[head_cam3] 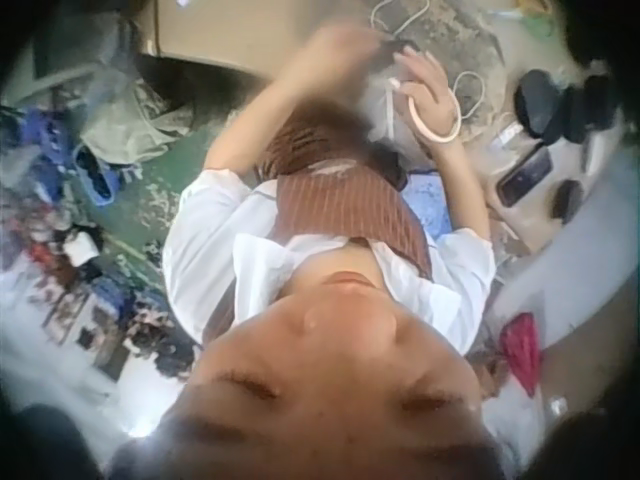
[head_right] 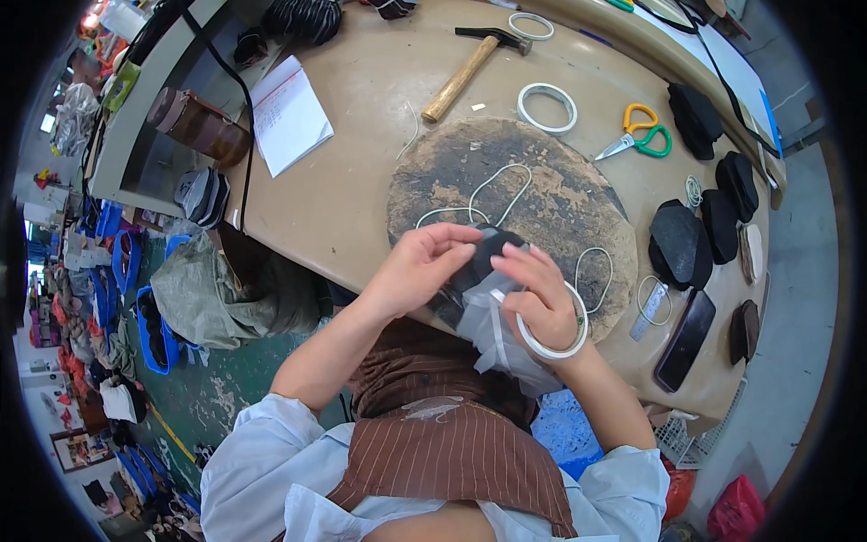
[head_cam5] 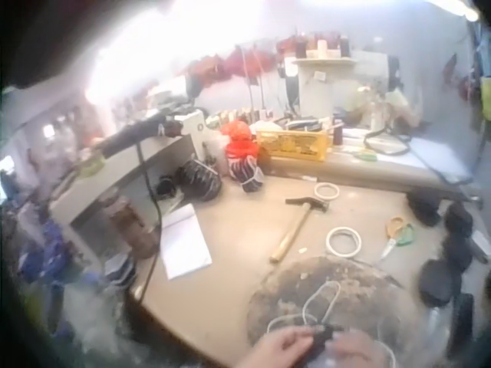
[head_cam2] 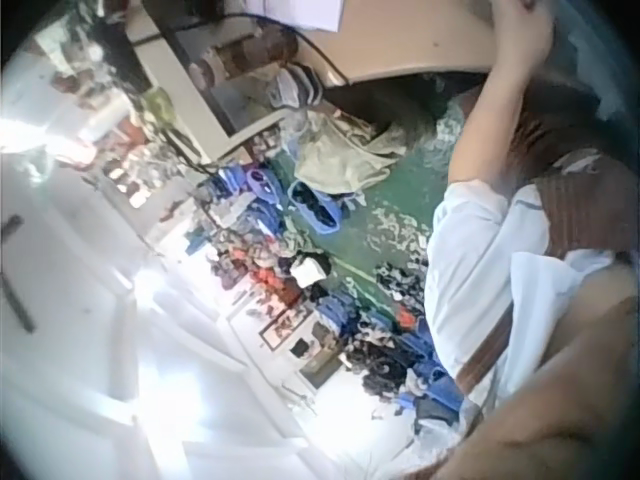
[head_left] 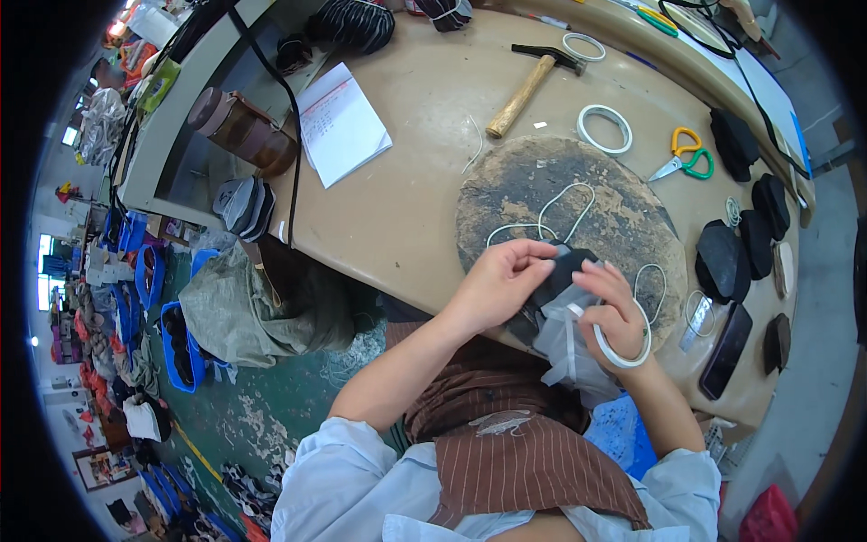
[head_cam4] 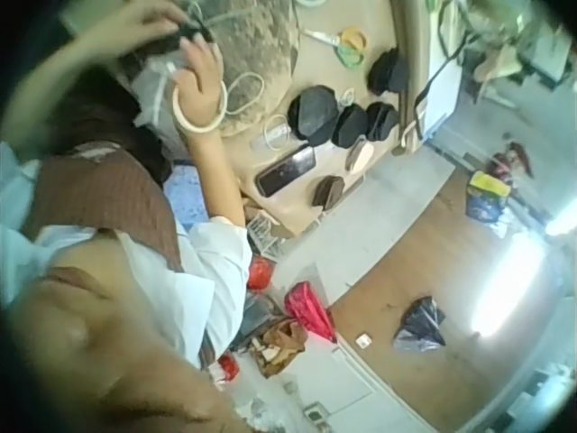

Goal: The person assembles small fabric pouches by hand at a workbench. They pick up black and grey fabric pieces, align them, and secure them using white elastic bands. The person repeatedly stacks the finished pouches and ties them into bundles.

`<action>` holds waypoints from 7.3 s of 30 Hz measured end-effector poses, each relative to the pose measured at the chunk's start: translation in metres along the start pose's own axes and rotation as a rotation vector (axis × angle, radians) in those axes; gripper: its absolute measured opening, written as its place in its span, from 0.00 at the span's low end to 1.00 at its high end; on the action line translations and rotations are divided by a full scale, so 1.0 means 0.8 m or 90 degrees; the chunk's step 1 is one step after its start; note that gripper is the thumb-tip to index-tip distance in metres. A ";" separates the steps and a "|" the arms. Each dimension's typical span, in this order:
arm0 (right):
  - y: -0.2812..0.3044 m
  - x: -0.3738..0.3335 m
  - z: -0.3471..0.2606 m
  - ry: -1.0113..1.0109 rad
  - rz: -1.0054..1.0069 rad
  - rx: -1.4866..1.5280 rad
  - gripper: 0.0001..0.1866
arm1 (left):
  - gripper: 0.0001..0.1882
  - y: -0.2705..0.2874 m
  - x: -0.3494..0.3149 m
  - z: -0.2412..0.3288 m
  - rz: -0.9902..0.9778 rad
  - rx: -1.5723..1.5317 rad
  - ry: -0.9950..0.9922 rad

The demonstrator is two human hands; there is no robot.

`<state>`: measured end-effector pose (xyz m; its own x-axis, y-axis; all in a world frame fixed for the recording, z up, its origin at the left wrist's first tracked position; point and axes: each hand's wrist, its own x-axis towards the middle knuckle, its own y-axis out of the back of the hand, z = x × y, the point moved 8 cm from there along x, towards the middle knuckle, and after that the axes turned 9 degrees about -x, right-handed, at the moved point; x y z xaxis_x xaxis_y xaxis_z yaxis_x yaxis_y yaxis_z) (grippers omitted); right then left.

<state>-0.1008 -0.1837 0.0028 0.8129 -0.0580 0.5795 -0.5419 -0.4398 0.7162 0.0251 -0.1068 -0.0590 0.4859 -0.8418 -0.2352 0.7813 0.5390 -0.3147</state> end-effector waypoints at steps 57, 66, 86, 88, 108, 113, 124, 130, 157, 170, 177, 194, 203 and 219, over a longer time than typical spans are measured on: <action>0.017 -0.062 -0.023 -0.189 -0.406 0.301 0.10 | 0.10 0.082 0.046 0.083 0.193 0.077 -0.174; 0.051 0.023 -0.018 -0.147 -0.161 0.263 0.11 | 0.21 0.001 0.005 0.109 -0.041 0.453 -0.489; -0.023 -0.006 0.012 -0.197 0.007 -0.002 0.12 | 0.16 -0.065 -0.076 -0.005 0.186 0.671 -0.294; -0.019 -0.008 0.010 -0.175 0.018 -0.014 0.14 | 0.18 -0.050 -0.073 0.004 0.159 0.535 -0.260; 0.055 -0.003 -0.041 -0.086 -0.165 0.025 0.08 | 0.07 0.021 0.024 0.059 -0.095 0.073 -0.034; 0.043 -0.080 -0.073 -0.161 -0.721 0.290 0.06 | 0.07 0.056 0.043 0.092 0.014 -0.075 0.009; 0.075 0.046 -0.067 -0.101 -0.291 0.391 0.10 | 0.23 0.015 0.005 0.113 -0.050 0.401 -0.430; 0.025 0.101 0.000 -0.113 -0.170 0.099 0.14 | 0.09 -0.056 -0.070 0.020 -0.209 0.244 -0.142; -0.026 0.007 -0.012 -0.029 0.047 -0.015 0.19 | 0.13 0.014 -0.023 -0.035 -0.051 -0.119 0.227; -0.034 -0.008 0.013 -0.140 0.043 0.046 0.12 | 0.09 0.020 -0.003 -0.019 -0.054 0.170 0.153; -0.018 0.004 -0.002 -0.077 0.078 0.099 0.10 | 0.09 0.017 0.002 0.000 0.005 0.310 0.062; 0.095 -0.166 0.087 -0.561 0.046 0.706 0.16 | 0.07 0.024 -0.008 0.014 0.075 0.191 -0.101; 0.161 -0.176 0.083 -0.606 0.125 0.513 0.18 | 0.10 0.048 0.010 0.038 0.060 -0.134 -0.106; 0.106 -0.027 0.036 -0.351 -0.081 -0.088 0.11 | 0.15 -0.057 -0.036 0.029 -0.247 -0.257 0.000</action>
<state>-0.1583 -0.2457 0.0402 0.8440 -0.4873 0.2239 -0.4259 -0.3554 0.8320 -0.0152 -0.1077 -0.0166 0.1920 -0.9809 -0.0318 0.6912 0.1581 -0.7051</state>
